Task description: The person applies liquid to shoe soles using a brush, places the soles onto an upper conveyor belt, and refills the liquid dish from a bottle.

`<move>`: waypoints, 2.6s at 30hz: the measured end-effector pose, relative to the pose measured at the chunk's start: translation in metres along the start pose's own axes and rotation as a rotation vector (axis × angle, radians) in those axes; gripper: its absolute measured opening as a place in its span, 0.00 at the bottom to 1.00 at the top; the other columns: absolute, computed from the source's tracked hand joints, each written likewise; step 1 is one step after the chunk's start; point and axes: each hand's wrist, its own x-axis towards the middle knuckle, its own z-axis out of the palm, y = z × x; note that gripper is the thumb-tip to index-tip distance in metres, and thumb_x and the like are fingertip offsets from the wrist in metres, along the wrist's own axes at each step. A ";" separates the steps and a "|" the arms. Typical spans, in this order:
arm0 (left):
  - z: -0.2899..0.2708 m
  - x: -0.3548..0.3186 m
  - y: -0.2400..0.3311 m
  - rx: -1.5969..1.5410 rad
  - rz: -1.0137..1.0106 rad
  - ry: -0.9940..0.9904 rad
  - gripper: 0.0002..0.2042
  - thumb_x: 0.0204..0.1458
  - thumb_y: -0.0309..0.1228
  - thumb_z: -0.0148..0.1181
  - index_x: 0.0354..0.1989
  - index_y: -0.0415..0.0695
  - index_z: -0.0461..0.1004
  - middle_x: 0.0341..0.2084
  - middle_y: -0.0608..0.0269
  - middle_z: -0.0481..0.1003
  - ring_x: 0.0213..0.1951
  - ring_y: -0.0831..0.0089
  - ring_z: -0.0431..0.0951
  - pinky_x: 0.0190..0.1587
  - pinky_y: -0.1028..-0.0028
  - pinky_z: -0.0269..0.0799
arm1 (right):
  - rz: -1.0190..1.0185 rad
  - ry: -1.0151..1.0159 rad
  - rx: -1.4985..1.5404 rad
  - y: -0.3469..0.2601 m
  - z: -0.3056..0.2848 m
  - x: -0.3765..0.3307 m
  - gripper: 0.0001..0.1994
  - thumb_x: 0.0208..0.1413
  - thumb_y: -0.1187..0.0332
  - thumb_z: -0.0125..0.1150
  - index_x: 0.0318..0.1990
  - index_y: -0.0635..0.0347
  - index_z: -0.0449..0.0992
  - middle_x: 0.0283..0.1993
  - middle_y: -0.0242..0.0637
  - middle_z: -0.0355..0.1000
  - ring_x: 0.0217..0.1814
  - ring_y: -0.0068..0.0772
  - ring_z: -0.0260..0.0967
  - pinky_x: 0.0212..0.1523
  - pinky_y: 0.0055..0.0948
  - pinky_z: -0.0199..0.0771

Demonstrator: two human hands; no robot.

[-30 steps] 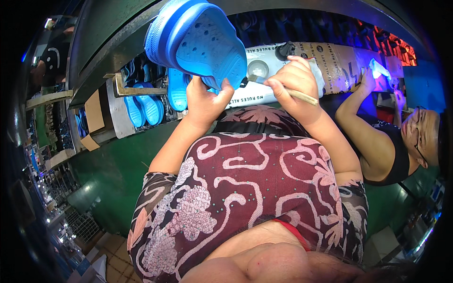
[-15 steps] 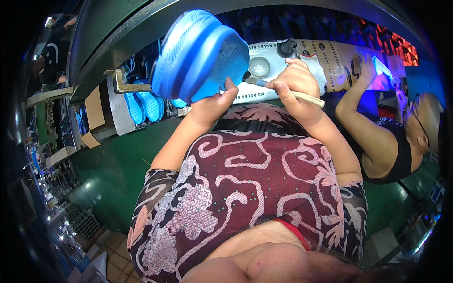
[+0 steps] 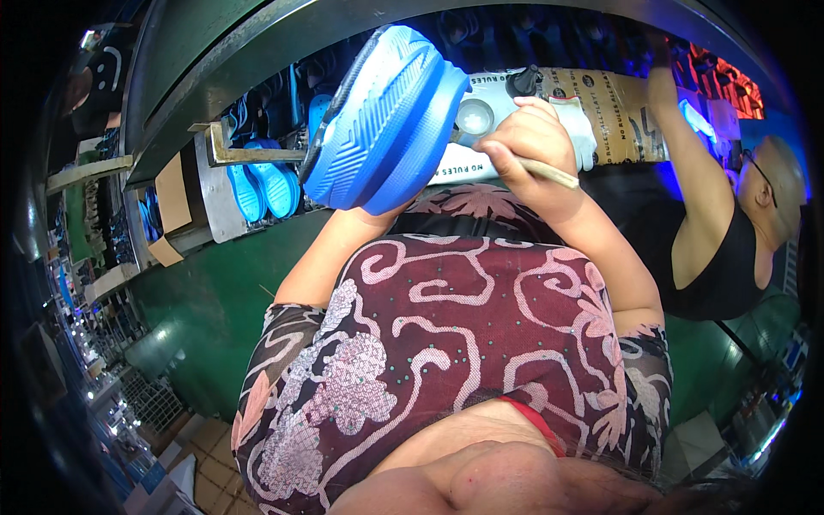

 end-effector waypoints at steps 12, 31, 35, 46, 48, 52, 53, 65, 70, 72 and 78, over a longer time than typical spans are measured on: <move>-0.009 0.035 0.003 -0.654 -0.327 0.306 0.26 0.42 0.22 0.61 0.52 0.36 0.59 0.39 0.55 0.70 0.37 0.69 0.75 0.38 0.71 0.72 | 0.133 0.110 -0.028 0.002 -0.040 -0.018 0.10 0.52 0.71 0.55 0.21 0.61 0.76 0.22 0.34 0.72 0.27 0.36 0.66 0.42 0.36 0.64; 0.139 0.324 0.048 -1.783 -0.717 -0.292 0.18 0.52 0.27 0.58 0.49 0.38 0.63 0.35 0.52 0.72 0.37 0.60 0.77 0.46 0.65 0.76 | 0.486 0.419 -0.235 0.013 -0.049 -0.081 0.12 0.54 0.69 0.56 0.19 0.60 0.76 0.17 0.37 0.67 0.23 0.38 0.64 0.38 0.33 0.62; 0.094 0.203 0.005 -1.460 -0.355 -0.532 0.24 0.54 0.34 0.58 0.57 0.39 0.60 0.35 0.52 0.73 0.36 0.67 0.75 0.44 0.69 0.73 | 0.461 0.413 -0.250 0.012 -0.046 -0.090 0.12 0.53 0.68 0.56 0.19 0.58 0.76 0.18 0.36 0.68 0.24 0.38 0.64 0.37 0.32 0.62; -0.032 -0.200 -0.220 0.518 -0.801 -0.077 0.30 0.41 0.36 0.64 0.52 0.33 0.64 0.47 0.39 0.69 0.50 0.47 0.68 0.54 0.58 0.62 | 0.368 0.275 -0.031 0.017 -0.031 -0.063 0.11 0.52 0.69 0.56 0.19 0.59 0.76 0.20 0.37 0.71 0.24 0.39 0.68 0.33 0.34 0.65; -0.030 -0.233 -0.230 0.358 -0.971 -0.133 0.37 0.40 0.40 0.66 0.56 0.31 0.59 0.51 0.36 0.64 0.53 0.45 0.65 0.57 0.58 0.60 | 0.357 0.242 0.041 0.019 -0.025 -0.056 0.12 0.52 0.69 0.56 0.19 0.59 0.76 0.20 0.37 0.72 0.25 0.39 0.68 0.33 0.34 0.65; -0.012 -0.231 -0.239 0.440 -0.933 -0.067 0.27 0.39 0.36 0.66 0.48 0.35 0.69 0.41 0.43 0.73 0.44 0.49 0.73 0.48 0.60 0.68 | 0.396 0.162 0.057 0.026 -0.017 -0.053 0.11 0.52 0.72 0.55 0.20 0.61 0.76 0.21 0.38 0.71 0.26 0.37 0.67 0.34 0.34 0.66; -0.005 -0.229 -0.242 0.414 -0.957 -0.042 0.27 0.38 0.35 0.66 0.48 0.35 0.69 0.41 0.43 0.73 0.45 0.50 0.73 0.48 0.61 0.69 | 0.433 0.152 0.086 0.030 -0.015 -0.057 0.10 0.53 0.72 0.55 0.21 0.62 0.76 0.21 0.38 0.71 0.26 0.36 0.67 0.34 0.33 0.66; 0.027 -0.195 -0.219 0.584 -1.108 -0.044 0.32 0.39 0.47 0.65 0.50 0.41 0.64 0.36 0.46 0.75 0.41 0.51 0.76 0.43 0.60 0.71 | 0.603 0.071 0.118 0.033 -0.010 -0.060 0.15 0.60 0.67 0.50 0.26 0.68 0.76 0.21 0.36 0.67 0.23 0.24 0.63 0.29 0.23 0.62; 0.010 -0.202 -0.242 0.165 -1.238 -0.124 0.34 0.33 0.47 0.70 0.46 0.36 0.68 0.36 0.49 0.75 0.39 0.55 0.76 0.42 0.64 0.72 | 0.604 0.121 0.178 0.035 -0.010 -0.065 0.15 0.59 0.67 0.51 0.26 0.68 0.76 0.20 0.36 0.68 0.22 0.24 0.64 0.26 0.23 0.62; 0.000 -0.211 -0.253 -0.542 -1.417 -0.058 0.24 0.39 0.42 0.69 0.38 0.35 0.71 0.34 0.56 0.76 0.34 0.64 0.77 0.36 0.70 0.73 | 0.615 0.105 0.169 0.035 -0.012 -0.061 0.15 0.59 0.66 0.51 0.26 0.68 0.77 0.20 0.36 0.68 0.23 0.24 0.64 0.26 0.23 0.62; -0.037 -0.159 -0.137 -0.743 -1.123 0.369 0.09 0.54 0.32 0.54 0.38 0.40 0.66 0.33 0.64 0.71 0.33 0.76 0.71 0.38 0.76 0.68 | 0.711 0.144 0.198 0.047 -0.022 -0.075 0.15 0.61 0.66 0.49 0.27 0.67 0.76 0.25 0.35 0.69 0.25 0.22 0.63 0.30 0.21 0.64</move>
